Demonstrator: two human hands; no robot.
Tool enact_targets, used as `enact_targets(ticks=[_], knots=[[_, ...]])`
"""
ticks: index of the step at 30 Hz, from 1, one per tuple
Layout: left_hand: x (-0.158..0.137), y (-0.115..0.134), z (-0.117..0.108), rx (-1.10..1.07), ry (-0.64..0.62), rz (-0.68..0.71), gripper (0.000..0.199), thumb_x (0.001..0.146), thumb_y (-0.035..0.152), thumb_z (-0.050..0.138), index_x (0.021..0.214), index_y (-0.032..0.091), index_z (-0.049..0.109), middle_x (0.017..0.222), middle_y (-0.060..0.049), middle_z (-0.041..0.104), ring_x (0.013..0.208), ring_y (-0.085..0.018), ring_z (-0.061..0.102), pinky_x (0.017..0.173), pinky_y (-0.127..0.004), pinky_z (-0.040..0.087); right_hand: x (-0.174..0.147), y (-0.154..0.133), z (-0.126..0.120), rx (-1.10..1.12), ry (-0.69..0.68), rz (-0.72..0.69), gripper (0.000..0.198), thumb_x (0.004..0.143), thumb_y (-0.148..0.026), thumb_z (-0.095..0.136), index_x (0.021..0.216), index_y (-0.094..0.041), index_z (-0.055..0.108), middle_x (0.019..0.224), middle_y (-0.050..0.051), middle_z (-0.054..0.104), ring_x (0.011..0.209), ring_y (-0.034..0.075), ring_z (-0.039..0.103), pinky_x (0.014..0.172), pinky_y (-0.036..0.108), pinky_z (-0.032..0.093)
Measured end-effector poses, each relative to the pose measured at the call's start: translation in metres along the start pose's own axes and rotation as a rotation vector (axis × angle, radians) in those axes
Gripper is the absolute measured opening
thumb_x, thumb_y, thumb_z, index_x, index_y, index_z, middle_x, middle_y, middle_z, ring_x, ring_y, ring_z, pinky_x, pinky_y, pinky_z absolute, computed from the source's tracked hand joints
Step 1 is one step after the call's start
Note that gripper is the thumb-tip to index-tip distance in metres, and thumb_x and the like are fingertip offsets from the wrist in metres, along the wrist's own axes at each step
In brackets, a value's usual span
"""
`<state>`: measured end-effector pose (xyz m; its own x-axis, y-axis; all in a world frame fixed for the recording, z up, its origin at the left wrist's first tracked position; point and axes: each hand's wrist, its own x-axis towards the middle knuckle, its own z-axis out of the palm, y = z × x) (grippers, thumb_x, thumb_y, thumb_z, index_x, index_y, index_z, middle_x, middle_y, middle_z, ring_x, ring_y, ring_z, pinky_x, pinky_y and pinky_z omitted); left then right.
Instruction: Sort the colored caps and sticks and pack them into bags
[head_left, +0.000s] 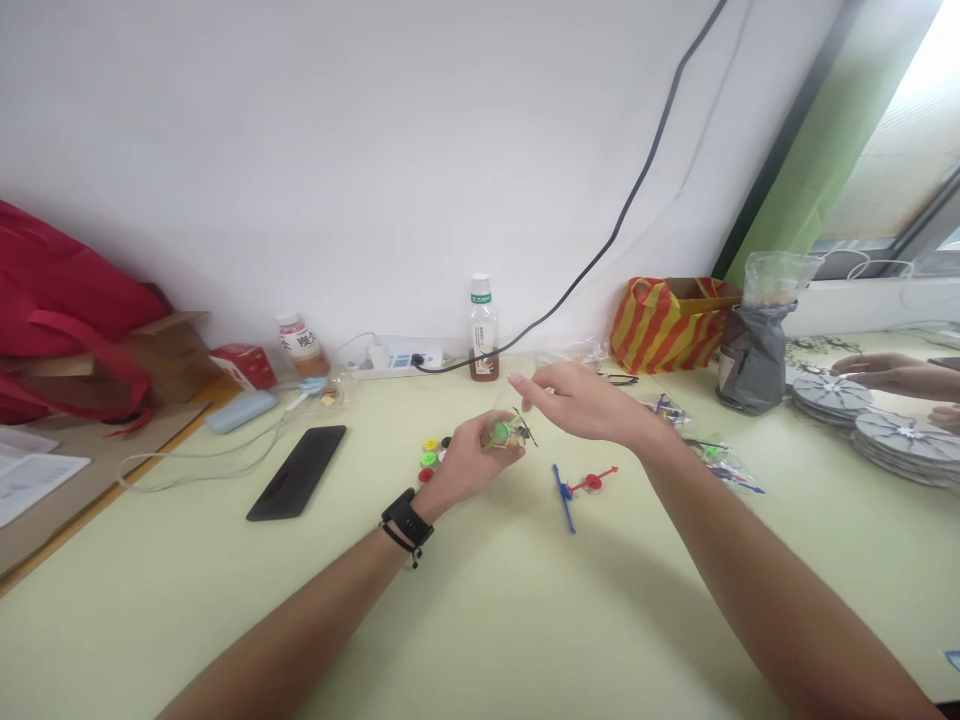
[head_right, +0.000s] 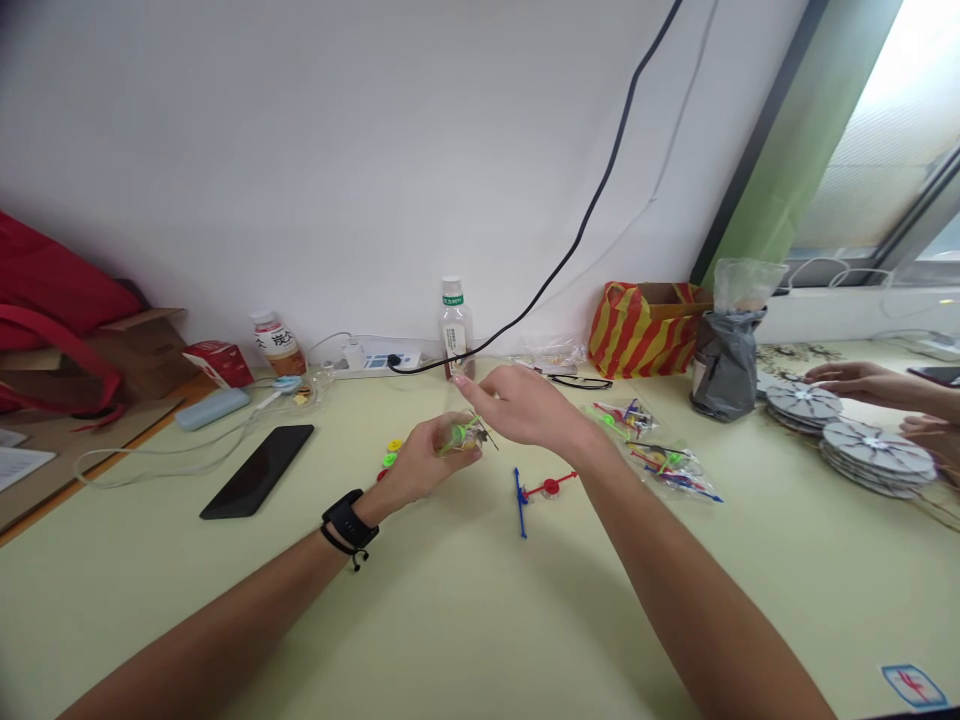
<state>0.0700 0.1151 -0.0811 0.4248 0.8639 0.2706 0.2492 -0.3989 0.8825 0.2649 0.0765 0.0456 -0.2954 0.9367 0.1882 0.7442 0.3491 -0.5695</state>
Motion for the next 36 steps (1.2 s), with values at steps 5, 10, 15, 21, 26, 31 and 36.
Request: enact_targets(ticks=[5,10,15,21,26,31,36], knots=[[0.001,-0.002,0.000,-0.038,-0.005,0.002,0.045,0.082,0.029,0.076,0.125,0.021,0.065,0.111,-0.006,0.075,0.100,-0.022,0.070,0.088,-0.034,0.053,0.000,-0.001,-0.004,0.003,-0.101,0.043,0.076,0.100,-0.074,0.024,0.090,-0.017,0.073,0.065,0.002,0.059,0.051,0.015,0.052,0.058,0.030,0.040],[-0.001,0.006,-0.002,-0.006,-0.030,0.019,0.042,0.081,0.027,0.076,0.122,0.020,0.068,0.109,-0.006,0.076,0.099,-0.024,0.071,0.087,-0.034,0.054,-0.002,0.001,-0.003,0.029,-0.156,0.044,0.071,0.099,-0.074,0.031,0.086,-0.018,0.071,0.058,0.001,0.055,0.050,0.016,0.052,0.060,0.030,0.041],[-0.002,0.006,-0.002,0.020,-0.039,-0.013,0.039,0.078,0.027,0.078,0.116,0.021,0.070,0.105,-0.004,0.077,0.095,-0.023,0.071,0.086,-0.032,0.054,-0.004,-0.002,-0.006,0.106,-0.069,0.002,0.061,0.096,-0.071,0.042,0.081,-0.018,0.068,0.063,0.002,0.059,0.051,0.015,0.053,0.058,0.029,0.041],[0.001,-0.006,-0.006,-0.134,-0.026,-0.239,0.055,0.069,0.026,0.087,0.120,0.021,0.069,0.119,-0.006,0.073,0.101,-0.023,0.071,0.086,-0.032,0.056,0.006,0.032,-0.021,-0.020,0.259,0.027,0.036,0.098,-0.044,0.046,0.079,-0.018,0.064,0.074,0.003,0.064,0.060,0.015,0.056,0.057,0.028,0.040],[0.005,-0.012,-0.009,-0.264,0.007,-0.324,0.060,0.064,0.035,0.093,0.116,0.019,0.068,0.108,-0.007,0.075,0.090,-0.020,0.071,0.076,-0.030,0.058,0.018,0.080,-0.003,-0.113,-0.518,0.222,0.014,0.082,-0.031,0.067,0.089,-0.019,0.068,0.087,0.007,0.073,0.067,0.018,0.067,0.059,0.027,0.046],[0.005,-0.013,-0.012,-0.192,0.038,-0.258,0.053,0.065,0.039,0.092,0.107,0.020,0.067,0.094,-0.003,0.075,0.079,-0.016,0.068,0.071,-0.025,0.054,0.031,0.085,0.043,-0.093,-0.842,0.244,0.020,0.071,-0.029,0.073,0.087,-0.017,0.069,0.073,0.003,0.072,0.069,0.019,0.069,0.063,0.027,0.050],[0.005,-0.011,-0.012,-0.241,0.005,-0.224,0.054,0.065,0.038,0.092,0.110,0.019,0.067,0.096,-0.005,0.075,0.081,-0.018,0.069,0.072,-0.026,0.054,0.035,0.082,0.054,-0.107,-0.812,0.204,0.012,0.068,-0.022,0.069,0.078,-0.016,0.068,0.066,0.002,0.070,0.066,0.019,0.068,0.062,0.026,0.048]])
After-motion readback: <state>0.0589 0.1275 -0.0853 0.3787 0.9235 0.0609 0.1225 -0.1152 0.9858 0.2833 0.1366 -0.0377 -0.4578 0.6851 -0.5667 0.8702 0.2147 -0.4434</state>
